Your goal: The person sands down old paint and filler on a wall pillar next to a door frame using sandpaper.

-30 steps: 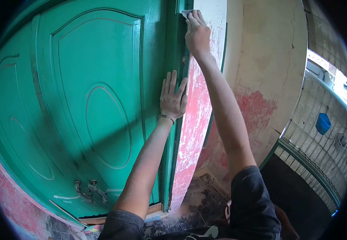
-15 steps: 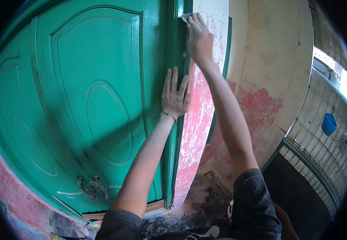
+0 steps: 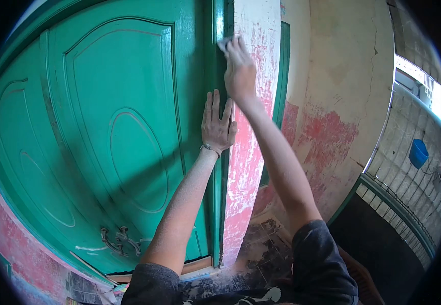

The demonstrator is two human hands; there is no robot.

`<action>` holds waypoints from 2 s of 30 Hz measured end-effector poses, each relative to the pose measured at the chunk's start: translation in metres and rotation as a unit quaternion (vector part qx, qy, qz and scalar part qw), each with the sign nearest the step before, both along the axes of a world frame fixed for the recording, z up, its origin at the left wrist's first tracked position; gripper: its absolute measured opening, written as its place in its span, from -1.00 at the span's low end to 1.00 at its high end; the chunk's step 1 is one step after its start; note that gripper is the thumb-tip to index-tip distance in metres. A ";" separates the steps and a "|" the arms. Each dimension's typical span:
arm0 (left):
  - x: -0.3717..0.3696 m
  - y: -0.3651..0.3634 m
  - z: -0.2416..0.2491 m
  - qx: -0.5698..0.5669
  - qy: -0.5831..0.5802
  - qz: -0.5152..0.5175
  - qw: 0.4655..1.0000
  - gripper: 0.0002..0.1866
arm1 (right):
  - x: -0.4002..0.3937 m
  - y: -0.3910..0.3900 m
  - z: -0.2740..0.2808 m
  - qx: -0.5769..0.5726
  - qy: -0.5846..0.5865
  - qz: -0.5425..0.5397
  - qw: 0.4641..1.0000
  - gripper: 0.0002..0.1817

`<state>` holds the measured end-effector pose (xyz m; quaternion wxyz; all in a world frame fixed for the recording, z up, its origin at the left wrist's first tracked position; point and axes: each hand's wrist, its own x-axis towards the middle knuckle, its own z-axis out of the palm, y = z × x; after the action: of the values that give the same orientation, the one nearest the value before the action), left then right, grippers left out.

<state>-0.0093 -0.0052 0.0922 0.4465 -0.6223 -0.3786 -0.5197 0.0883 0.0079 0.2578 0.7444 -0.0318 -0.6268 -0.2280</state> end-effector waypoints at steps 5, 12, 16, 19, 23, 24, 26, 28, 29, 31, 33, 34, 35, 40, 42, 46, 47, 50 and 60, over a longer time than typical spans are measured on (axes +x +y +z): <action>0.003 -0.002 -0.002 0.004 -0.006 -0.003 1.000 -0.33 | 0.000 0.018 0.004 0.031 0.006 -0.016 0.999 -0.70; -0.003 0.001 -0.001 0.014 0.002 -0.012 1.000 -0.36 | 0.005 0.032 0.124 0.035 -0.012 -0.029 0.999 -0.66; 0.000 -0.005 -0.001 -0.016 -0.016 -0.005 1.000 -0.36 | 0.012 0.033 0.007 0.025 -0.010 -0.005 1.000 -0.63; 0.002 -0.008 0.000 -0.014 -0.017 -0.016 1.000 -0.36 | 0.028 0.030 -0.063 -0.024 -0.017 -0.027 0.999 -0.62; 0.002 -0.004 -0.002 -0.003 -0.013 -0.021 1.000 -0.33 | 0.040 0.046 -0.028 0.022 -0.023 -0.066 0.997 -0.65; 0.002 -0.005 -0.001 -0.008 -0.014 -0.019 1.000 -0.34 | 0.040 0.058 0.010 0.038 -0.018 -0.076 0.996 -0.64; 0.002 -0.008 -0.001 -0.018 -0.022 -0.017 0.999 -0.35 | 0.037 0.051 0.090 0.034 -0.010 -0.090 0.995 -0.68; -0.002 -0.005 -0.001 0.003 -0.015 -0.024 1.000 -0.35 | 0.043 0.029 0.148 -0.035 -0.086 0.082 0.992 -0.67; -0.001 -0.003 -0.001 0.011 -0.012 -0.031 0.999 -0.35 | 0.041 0.036 0.147 -0.036 -0.067 0.015 0.997 -0.67; -0.001 -0.004 -0.003 0.003 -0.022 -0.042 0.999 -0.35 | 0.043 0.043 0.132 -0.039 -0.030 -0.125 0.991 -0.66; 0.000 -0.005 -0.001 -0.007 -0.032 -0.051 0.998 -0.37 | 0.034 0.057 0.042 0.090 0.015 -0.129 0.987 -0.64; 0.000 -0.006 -0.001 -0.008 -0.031 -0.051 0.998 -0.36 | 0.028 0.050 0.001 0.030 0.022 -0.030 0.999 -0.61; 0.000 -0.006 -0.001 -0.004 -0.029 -0.050 0.998 -0.35 | 0.028 0.042 -0.033 0.000 0.014 -0.049 0.999 -0.61; 0.001 -0.007 -0.005 -0.019 -0.029 -0.038 0.999 -0.35 | 0.033 0.051 -0.013 0.012 -0.004 -0.055 0.998 -0.64; 0.000 -0.005 -0.002 -0.014 -0.034 -0.032 0.999 -0.38 | 0.034 0.067 0.059 0.089 0.033 -0.093 0.991 -0.64; -0.003 0.002 -0.003 0.010 -0.028 -0.043 0.999 -0.38 | 0.043 0.025 0.146 -0.017 -0.052 -0.014 0.998 -0.66; -0.003 0.002 -0.004 0.002 -0.029 -0.048 0.998 -0.39 | 0.044 0.017 0.152 -0.009 -0.066 0.018 0.998 -0.67; -0.004 -0.002 -0.002 -0.007 -0.026 -0.055 0.998 -0.39 | 0.042 0.050 0.095 0.024 -0.014 -0.032 0.999 -0.64; 0.000 -0.004 -0.002 -0.023 -0.037 -0.052 0.998 -0.38 | 0.051 0.047 0.027 0.059 -0.060 -0.054 0.995 -0.68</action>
<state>-0.0097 -0.0093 0.0898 0.3899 -0.6316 -0.3735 -0.5563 0.1393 0.0552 0.2846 0.6928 -0.0078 -0.6530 -0.3060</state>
